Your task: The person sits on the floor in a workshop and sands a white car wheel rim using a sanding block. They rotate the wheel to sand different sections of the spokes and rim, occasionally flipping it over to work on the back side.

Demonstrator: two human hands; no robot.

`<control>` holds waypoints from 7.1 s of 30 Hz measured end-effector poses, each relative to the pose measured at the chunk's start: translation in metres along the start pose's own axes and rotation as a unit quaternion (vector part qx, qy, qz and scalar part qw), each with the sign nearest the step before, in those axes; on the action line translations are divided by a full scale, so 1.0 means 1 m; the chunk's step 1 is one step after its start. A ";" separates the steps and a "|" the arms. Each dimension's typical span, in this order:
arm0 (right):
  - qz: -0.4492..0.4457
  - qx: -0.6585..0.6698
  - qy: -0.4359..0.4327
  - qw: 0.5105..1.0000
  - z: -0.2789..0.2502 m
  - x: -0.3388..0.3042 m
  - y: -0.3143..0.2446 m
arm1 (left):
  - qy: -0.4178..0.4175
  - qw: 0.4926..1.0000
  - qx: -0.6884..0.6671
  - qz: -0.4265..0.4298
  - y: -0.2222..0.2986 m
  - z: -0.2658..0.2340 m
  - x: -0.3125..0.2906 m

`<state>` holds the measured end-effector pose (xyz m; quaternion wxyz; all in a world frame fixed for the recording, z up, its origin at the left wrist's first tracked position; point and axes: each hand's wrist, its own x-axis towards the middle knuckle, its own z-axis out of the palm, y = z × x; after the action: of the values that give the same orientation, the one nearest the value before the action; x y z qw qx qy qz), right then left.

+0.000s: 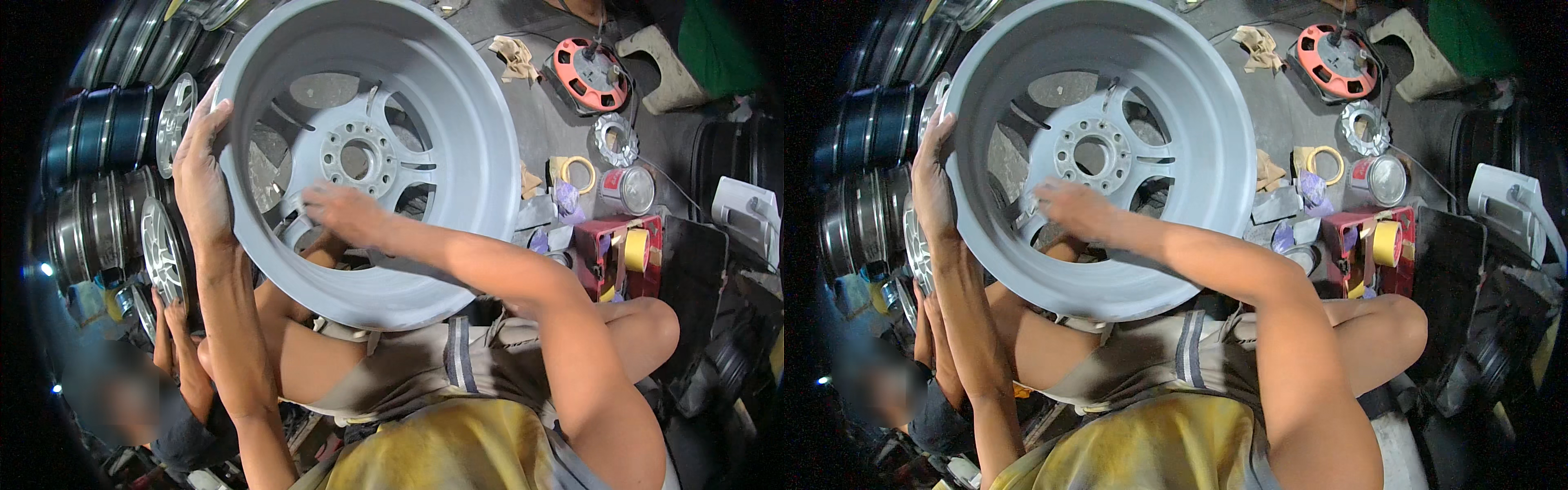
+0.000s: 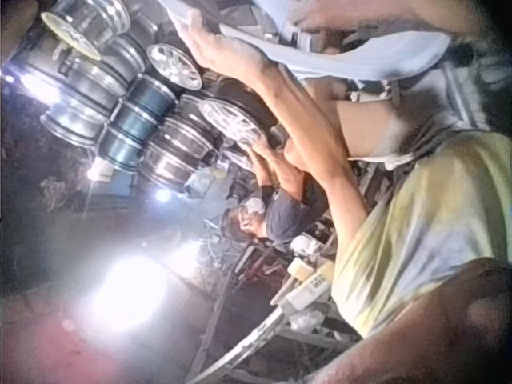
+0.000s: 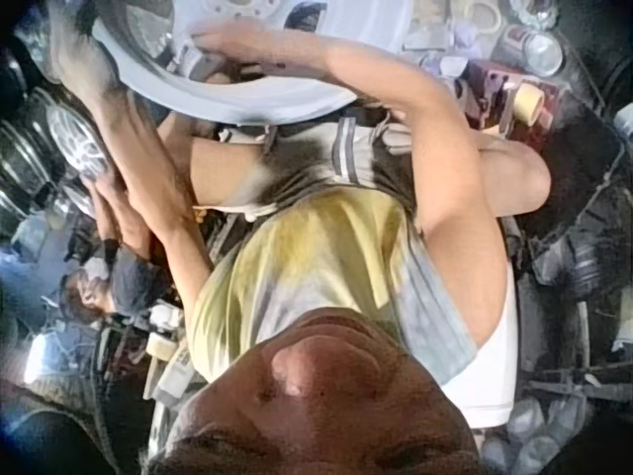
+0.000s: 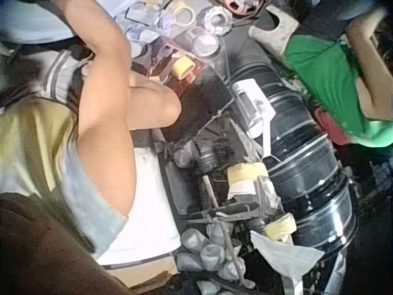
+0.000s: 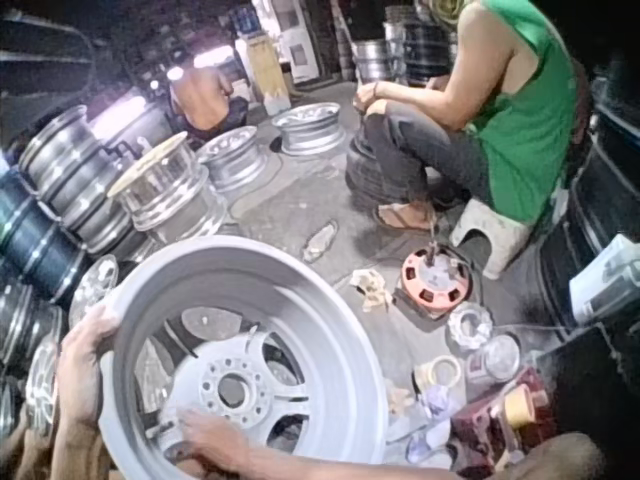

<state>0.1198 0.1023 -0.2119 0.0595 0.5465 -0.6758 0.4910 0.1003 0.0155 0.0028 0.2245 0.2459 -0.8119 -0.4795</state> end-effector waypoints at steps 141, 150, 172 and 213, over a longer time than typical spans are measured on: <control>-0.092 -0.014 -0.027 0.995 -0.036 -0.036 0.037 | -0.037 0.996 -0.077 0.024 0.021 0.025 -0.001; 0.314 -0.079 0.241 0.915 -0.223 -0.137 0.105 | -0.152 0.987 -0.037 -0.036 0.009 0.016 0.030; 0.543 -0.230 -0.115 0.799 -0.195 -0.273 0.024 | -0.290 0.878 0.231 0.304 0.080 0.156 0.046; 0.512 -0.186 -0.295 0.785 -0.111 -0.300 0.034 | -0.221 0.848 0.233 0.422 0.072 0.204 -0.110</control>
<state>0.1606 0.3850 -0.3607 -0.3020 0.2163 -0.9195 0.1288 0.0507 0.2497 -0.0367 0.1562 -0.1873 -0.9535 -0.1770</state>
